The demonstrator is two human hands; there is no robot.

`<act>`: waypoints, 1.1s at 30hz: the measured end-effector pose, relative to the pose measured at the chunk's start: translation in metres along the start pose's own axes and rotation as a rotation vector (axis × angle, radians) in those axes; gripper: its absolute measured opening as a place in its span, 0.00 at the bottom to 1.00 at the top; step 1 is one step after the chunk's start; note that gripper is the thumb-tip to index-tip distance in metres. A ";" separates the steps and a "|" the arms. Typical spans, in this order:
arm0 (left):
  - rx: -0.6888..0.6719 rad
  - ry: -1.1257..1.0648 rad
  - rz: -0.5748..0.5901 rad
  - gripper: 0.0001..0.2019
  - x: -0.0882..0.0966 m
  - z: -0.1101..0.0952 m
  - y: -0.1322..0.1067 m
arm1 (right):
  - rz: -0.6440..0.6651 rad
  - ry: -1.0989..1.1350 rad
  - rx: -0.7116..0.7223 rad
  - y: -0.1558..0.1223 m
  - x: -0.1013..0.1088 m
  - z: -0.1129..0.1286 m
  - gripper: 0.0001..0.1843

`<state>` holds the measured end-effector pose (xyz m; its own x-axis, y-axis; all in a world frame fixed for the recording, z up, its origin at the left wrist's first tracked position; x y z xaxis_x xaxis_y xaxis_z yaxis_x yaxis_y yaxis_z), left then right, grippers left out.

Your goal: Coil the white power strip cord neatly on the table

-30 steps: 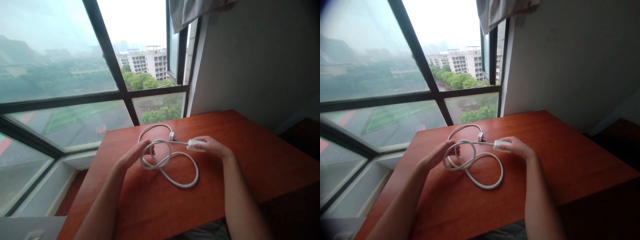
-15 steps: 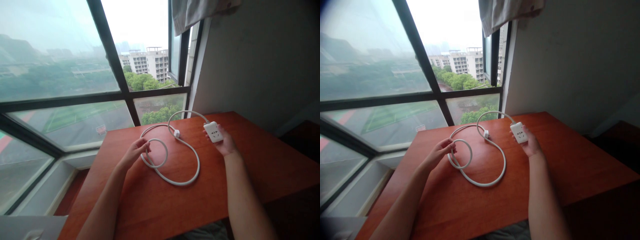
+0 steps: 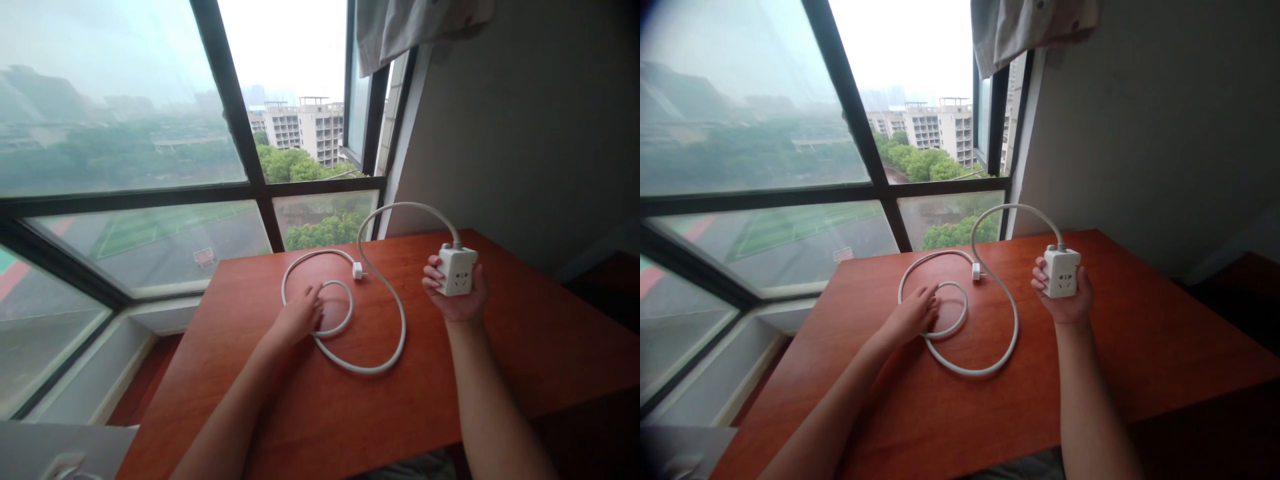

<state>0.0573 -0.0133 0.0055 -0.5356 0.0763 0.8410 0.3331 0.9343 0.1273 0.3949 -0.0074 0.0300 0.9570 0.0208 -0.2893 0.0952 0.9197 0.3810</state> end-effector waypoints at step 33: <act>0.186 0.134 -0.049 0.15 0.044 0.045 -0.004 | 0.998 -0.495 -0.486 -0.013 -0.064 -0.013 0.27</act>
<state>-0.0026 0.0017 0.0186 -0.4352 -0.0063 0.9003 0.1538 0.9848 0.0812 0.3286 -0.0160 0.0320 0.5620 0.7495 0.3499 -0.7544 0.6379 -0.1549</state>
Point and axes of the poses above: each hand's wrist, its own y-axis towards the middle knuckle, its own x-axis out of the back of the hand, z = x × y, the point moved 3 cm from there along y, towards the middle knuckle, and after that the axes turned 5 degrees about x, right-handed, at the moved point
